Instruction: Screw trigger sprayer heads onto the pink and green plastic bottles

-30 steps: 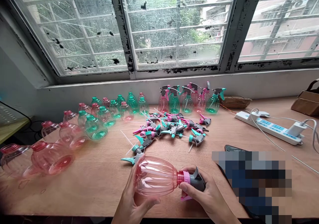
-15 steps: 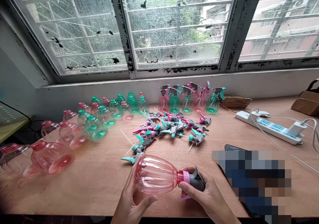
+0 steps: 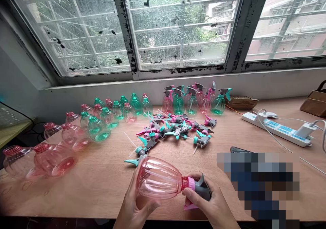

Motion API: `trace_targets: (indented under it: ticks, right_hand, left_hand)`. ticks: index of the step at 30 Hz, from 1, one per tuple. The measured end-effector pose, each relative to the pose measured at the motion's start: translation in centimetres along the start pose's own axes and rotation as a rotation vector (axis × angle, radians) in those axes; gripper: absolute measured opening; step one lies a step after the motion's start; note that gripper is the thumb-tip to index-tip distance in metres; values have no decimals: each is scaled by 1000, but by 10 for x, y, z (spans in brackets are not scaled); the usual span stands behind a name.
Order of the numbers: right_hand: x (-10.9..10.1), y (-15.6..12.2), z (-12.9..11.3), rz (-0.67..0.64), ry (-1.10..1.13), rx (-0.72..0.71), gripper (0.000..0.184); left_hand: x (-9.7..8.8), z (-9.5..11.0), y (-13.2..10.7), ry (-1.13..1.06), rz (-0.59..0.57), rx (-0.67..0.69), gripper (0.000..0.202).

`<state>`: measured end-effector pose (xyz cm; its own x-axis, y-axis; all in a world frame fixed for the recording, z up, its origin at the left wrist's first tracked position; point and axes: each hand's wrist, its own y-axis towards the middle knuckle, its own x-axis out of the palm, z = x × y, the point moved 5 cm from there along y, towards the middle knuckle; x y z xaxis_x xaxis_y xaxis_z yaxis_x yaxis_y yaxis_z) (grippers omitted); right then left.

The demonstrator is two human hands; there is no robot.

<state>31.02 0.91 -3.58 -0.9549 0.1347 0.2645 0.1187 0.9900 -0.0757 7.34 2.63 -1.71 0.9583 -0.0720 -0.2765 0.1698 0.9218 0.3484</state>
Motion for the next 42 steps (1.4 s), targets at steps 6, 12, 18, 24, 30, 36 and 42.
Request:
trace_targets:
  ticks: [6, 12, 18, 24, 30, 36, 42]
  right_hand:
    - [2, 1, -4, 5, 30, -27, 41]
    - [-8, -3, 1, 59, 19, -53, 38]
    - [-4, -1, -3, 4, 61, -20, 40]
    - [-3, 2, -3, -7, 56, -12, 41]
    - [-5, 1, -1, -3, 68, 0, 42]
    - [-10, 2, -1, 35, 4, -55, 42]
    - [-8, 3, 1, -11, 42, -13, 40]
  left_hand:
    - [0, 0, 1, 6, -6, -43, 94]
    - [2, 2, 1, 28, -58, -23, 86]
    - [2, -6, -1, -32, -40, -13, 105]
    - [3, -4, 0, 10, -38, -32, 93]
    - [4, -3, -1, 31, -33, -28, 89]
    - [3, -5, 0, -10, -57, -4, 99]
    - [4, -3, 0, 41, -39, -33, 89]
